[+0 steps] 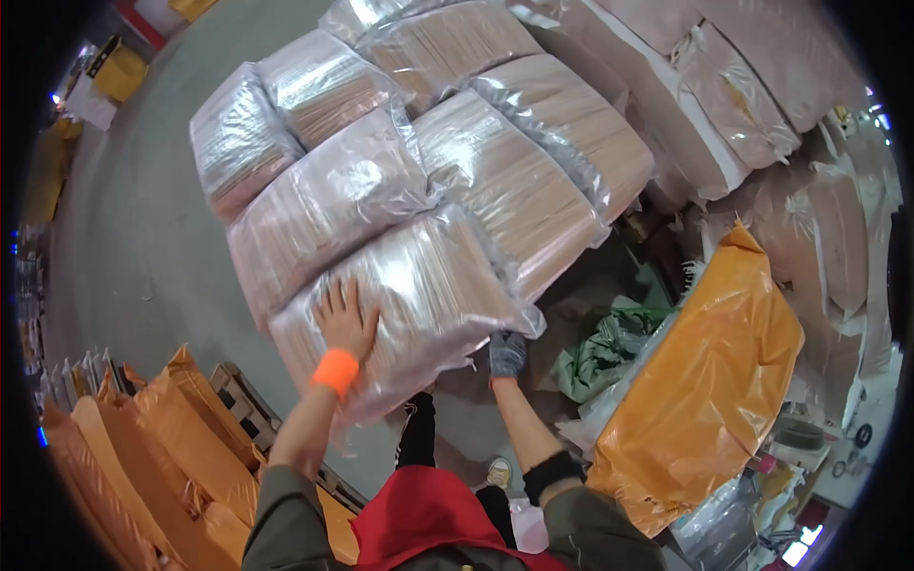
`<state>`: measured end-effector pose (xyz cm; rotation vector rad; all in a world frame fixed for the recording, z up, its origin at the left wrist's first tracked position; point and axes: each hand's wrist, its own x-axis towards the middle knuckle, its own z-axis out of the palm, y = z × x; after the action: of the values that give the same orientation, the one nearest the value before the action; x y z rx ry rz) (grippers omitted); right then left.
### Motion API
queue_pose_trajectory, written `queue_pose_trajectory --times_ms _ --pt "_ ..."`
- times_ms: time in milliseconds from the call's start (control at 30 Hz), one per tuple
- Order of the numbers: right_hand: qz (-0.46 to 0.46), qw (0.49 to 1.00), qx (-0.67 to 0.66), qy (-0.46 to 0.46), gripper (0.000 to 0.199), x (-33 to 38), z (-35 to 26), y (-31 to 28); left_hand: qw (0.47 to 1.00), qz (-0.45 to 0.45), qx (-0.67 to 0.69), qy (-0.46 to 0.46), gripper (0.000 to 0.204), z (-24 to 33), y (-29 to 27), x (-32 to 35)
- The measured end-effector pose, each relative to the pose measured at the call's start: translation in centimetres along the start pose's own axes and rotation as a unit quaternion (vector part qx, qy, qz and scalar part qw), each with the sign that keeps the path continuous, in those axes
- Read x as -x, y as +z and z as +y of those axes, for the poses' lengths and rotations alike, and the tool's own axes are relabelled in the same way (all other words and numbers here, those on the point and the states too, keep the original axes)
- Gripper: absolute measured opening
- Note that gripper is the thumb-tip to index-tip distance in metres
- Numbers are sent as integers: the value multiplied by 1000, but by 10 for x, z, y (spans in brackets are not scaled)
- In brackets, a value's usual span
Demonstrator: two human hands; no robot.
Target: Organizing thin wooden sticks into bundles, placing them into plastic bags, and sealing the bags using a tool.
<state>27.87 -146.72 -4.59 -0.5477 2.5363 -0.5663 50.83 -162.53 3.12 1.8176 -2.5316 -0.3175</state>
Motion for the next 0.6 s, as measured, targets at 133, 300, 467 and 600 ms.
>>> queue_pose_trajectory --times_ms 133,300,467,600 --pt "66 998 9 3 29 -34 -2 -59 999 8 -7 40 64 0 2 23" --pt "253 926 25 -280 32 -161 -27 -133 968 44 225 105 33 30 10 -56" --pt "156 948 104 -256 42 -257 -82 -164 867 -91 487 -63 50 157 52 -223" --pt "98 971 138 -170 51 -283 -90 -124 850 -141 449 -236 71 124 122 -307"
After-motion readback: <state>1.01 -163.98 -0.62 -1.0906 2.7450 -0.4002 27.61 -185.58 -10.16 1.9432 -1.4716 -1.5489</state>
